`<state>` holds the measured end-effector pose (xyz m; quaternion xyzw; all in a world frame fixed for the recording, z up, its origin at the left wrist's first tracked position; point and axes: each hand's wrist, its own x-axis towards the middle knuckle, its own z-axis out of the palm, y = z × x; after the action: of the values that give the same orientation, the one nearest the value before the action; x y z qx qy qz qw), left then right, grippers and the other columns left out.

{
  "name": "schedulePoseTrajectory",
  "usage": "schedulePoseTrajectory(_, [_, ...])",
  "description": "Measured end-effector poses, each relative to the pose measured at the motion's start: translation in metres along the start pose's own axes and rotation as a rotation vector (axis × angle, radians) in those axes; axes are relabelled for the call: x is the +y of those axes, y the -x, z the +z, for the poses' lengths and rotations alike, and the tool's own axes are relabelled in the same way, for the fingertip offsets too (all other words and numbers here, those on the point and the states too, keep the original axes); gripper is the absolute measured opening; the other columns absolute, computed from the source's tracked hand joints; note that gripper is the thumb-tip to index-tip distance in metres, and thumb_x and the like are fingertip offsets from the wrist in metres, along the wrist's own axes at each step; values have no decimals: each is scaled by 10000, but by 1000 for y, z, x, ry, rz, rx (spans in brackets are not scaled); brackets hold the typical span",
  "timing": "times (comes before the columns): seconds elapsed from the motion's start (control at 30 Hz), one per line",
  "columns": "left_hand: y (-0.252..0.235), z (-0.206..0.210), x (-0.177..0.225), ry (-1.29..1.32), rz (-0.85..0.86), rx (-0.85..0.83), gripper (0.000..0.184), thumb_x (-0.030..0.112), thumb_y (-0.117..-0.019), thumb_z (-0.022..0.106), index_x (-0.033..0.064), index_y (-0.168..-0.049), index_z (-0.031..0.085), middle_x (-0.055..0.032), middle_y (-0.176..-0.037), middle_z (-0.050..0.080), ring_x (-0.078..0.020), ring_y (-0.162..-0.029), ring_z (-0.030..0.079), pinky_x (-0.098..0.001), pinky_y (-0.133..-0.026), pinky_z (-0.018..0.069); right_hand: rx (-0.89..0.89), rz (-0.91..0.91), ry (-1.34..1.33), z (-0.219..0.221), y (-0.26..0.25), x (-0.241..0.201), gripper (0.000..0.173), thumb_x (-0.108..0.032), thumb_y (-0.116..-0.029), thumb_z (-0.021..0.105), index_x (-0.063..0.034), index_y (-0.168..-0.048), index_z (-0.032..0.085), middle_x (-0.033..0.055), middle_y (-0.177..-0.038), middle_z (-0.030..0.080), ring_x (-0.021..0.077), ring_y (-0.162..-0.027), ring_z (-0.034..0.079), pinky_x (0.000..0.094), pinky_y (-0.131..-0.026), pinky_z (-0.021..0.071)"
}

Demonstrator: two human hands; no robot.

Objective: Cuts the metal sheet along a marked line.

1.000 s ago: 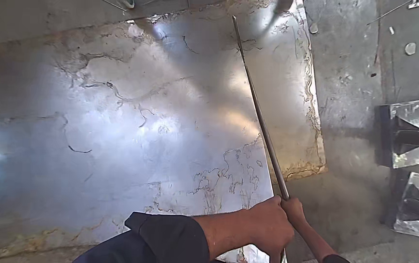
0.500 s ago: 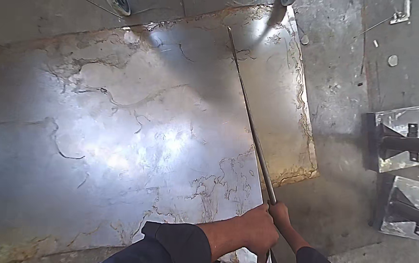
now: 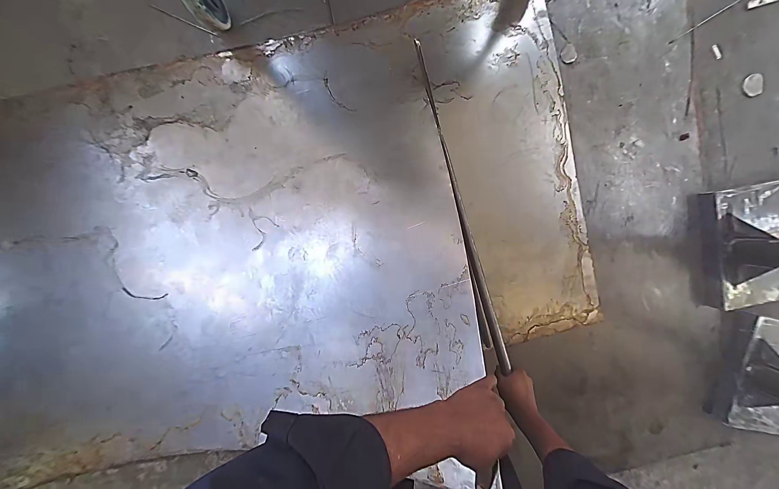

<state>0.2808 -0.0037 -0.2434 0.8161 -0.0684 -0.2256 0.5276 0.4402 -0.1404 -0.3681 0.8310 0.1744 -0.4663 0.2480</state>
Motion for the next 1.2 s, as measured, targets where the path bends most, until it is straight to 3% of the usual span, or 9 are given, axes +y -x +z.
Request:
schedulePoseTrajectory(0.23, [-1, 6, -2, 2, 14, 56, 351, 359, -803, 838, 49, -776, 675, -112, -844, 694, -334, -940, 641, -592, -1010, 396, -9, -24, -33, 2, 21, -15, 326, -330, -1005, 609, -24, -1009, 722, 203, -1009, 727, 354, -1002, 706, 554, -847, 546])
schedulePoseTrajectory(0.37, [1, 7, -4, 26, 14, 78, 345, 337, -797, 842, 33, -772, 683, -127, -866, 703, -351, -967, 645, -614, -1039, 392, -136, 50, -107, -34, 68, -57, 342, -262, -1017, 607, 32, -1168, 695, 227, -1239, 697, 354, -1180, 664, 533, -979, 507])
schedulePoseTrajectory(0.53, [3, 5, -2, 28, 20, 70, 317, 308, -808, 833, 36, -756, 679, -128, -862, 701, -352, -977, 643, -612, -1038, 393, 115, -4, -120, 0, 53, -40, 337, -286, -971, 644, 31, -1040, 735, 237, -1090, 738, 373, -1044, 717, 550, -887, 547])
schedulePoseTrajectory(0.63, [7, 4, -2, 43, 41, 95, 306, 293, -798, 839, 40, -744, 675, -123, -844, 697, -345, -960, 647, -615, -1038, 391, -117, 57, -78, -21, 50, -48, 371, -301, -1030, 597, 19, -1197, 684, 217, -1265, 687, 347, -1209, 653, 539, -988, 501])
schedulePoseTrajectory(0.87, [4, 15, -9, 98, 98, 224, 321, 314, -765, 854, 55, -711, 671, -107, -777, 686, -328, -892, 653, -601, -1005, 387, -109, -6, -87, -16, 30, -56, 328, -233, -1045, 572, 52, -1166, 682, 254, -1217, 688, 375, -1178, 655, 537, -979, 496])
schedulePoseTrajectory(1.0, [9, 21, -2, 83, 65, 192, 314, 319, -751, 865, 77, -709, 670, -88, -787, 685, -319, -915, 644, -628, -1053, 339, 334, -75, -83, 65, 10, -18, 363, -331, -959, 660, 10, -855, 722, 217, -838, 716, 366, -816, 712, 554, -738, 557])
schedulePoseTrajectory(1.03, [8, 18, 4, 75, 72, 187, 325, 313, -753, 867, 61, -710, 667, -103, -787, 683, -333, -909, 644, -631, -1034, 352, 49, 58, -66, 21, 34, -29, 357, -310, -1040, 589, 24, -1088, 708, 225, -1108, 713, 357, -1082, 684, 535, -953, 512])
schedulePoseTrajectory(1.1, [17, 1, 0, 48, 48, 188, 312, 287, -770, 860, 34, -742, 679, -131, -813, 693, -354, -932, 652, -627, -1039, 371, -101, -16, -139, -36, 58, -55, 385, -243, -1073, 550, 86, -1255, 635, 292, -1302, 641, 403, -1248, 607, 538, -1057, 441])
schedulePoseTrajectory(1.2, [36, -6, 16, 77, 36, 143, 307, 306, -790, 850, 51, -764, 681, -112, -819, 684, -338, -932, 636, -607, -1039, 368, 24, -128, -94, -18, 48, -22, 416, -364, -1027, 629, 45, -1020, 707, 257, -980, 709, 400, -963, 696, 566, -840, 532])
